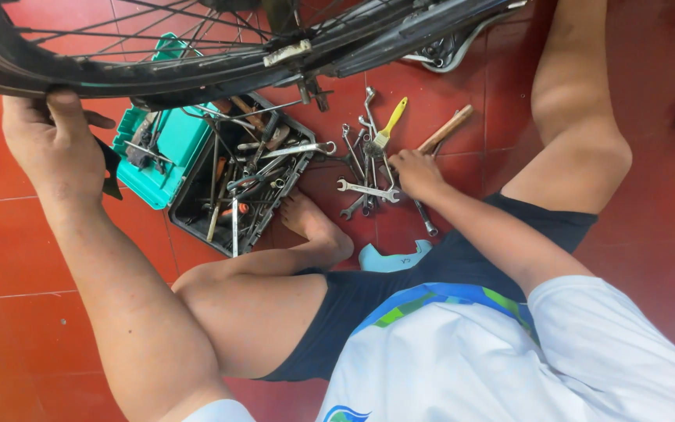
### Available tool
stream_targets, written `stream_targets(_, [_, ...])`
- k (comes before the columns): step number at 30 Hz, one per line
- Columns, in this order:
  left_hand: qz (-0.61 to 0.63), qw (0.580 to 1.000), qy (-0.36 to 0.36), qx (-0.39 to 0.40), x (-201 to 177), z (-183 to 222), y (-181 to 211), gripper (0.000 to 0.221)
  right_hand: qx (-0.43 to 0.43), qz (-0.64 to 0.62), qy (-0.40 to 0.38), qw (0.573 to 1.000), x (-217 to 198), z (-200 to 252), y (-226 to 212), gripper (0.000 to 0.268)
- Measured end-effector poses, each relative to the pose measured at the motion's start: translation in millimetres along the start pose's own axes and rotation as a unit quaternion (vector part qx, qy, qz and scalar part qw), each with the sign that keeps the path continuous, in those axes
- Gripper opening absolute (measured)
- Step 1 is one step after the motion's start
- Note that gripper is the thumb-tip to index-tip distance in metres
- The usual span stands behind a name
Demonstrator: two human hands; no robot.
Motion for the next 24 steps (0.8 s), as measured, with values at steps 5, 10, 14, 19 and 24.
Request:
stream_targets(5, [-0.023, 1.0, 0.015, -0.014, -1, 1, 0, 0.03, -0.052, 0.076, 0.011, 0.996, 11, -26, -10, 0.032])
stream_targets(10, [-0.007, 0.999, 0.006, -0.035, 5, 3, 13, 0.037, 0.059, -0.103, -0.018, 0.993, 23, -19, 15, 0.051])
stream_targets(14, [-0.005, 0.999, 0.012, -0.033, 3, 3, 10, 0.028, 0.109, -0.236, 0.156, 0.953, 10, 2, 47, 0.021])
stream_targets(19, [0.001, 1.0, 0.001, 0.014, 6, -1, 12, 0.055, 0.2, -0.131, 0.078, 0.968, -2, 18, 58, 0.031])
stream_targets(24, [-0.019, 1.0, 0.014, -0.003, 5, 0, 16, 0.059, 0.144, 0.004, 0.048, 0.988, 18, 12, 67, 0.07])
Point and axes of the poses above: each hand's wrist, its own z-axis away from the middle knuckle, its own x-axis out of the palm, y = z × x, the point moved 10 cm from there along -z, towards the middle knuckle, and after that the axes turned 7 degrees about -x, right-handed, at the moved point
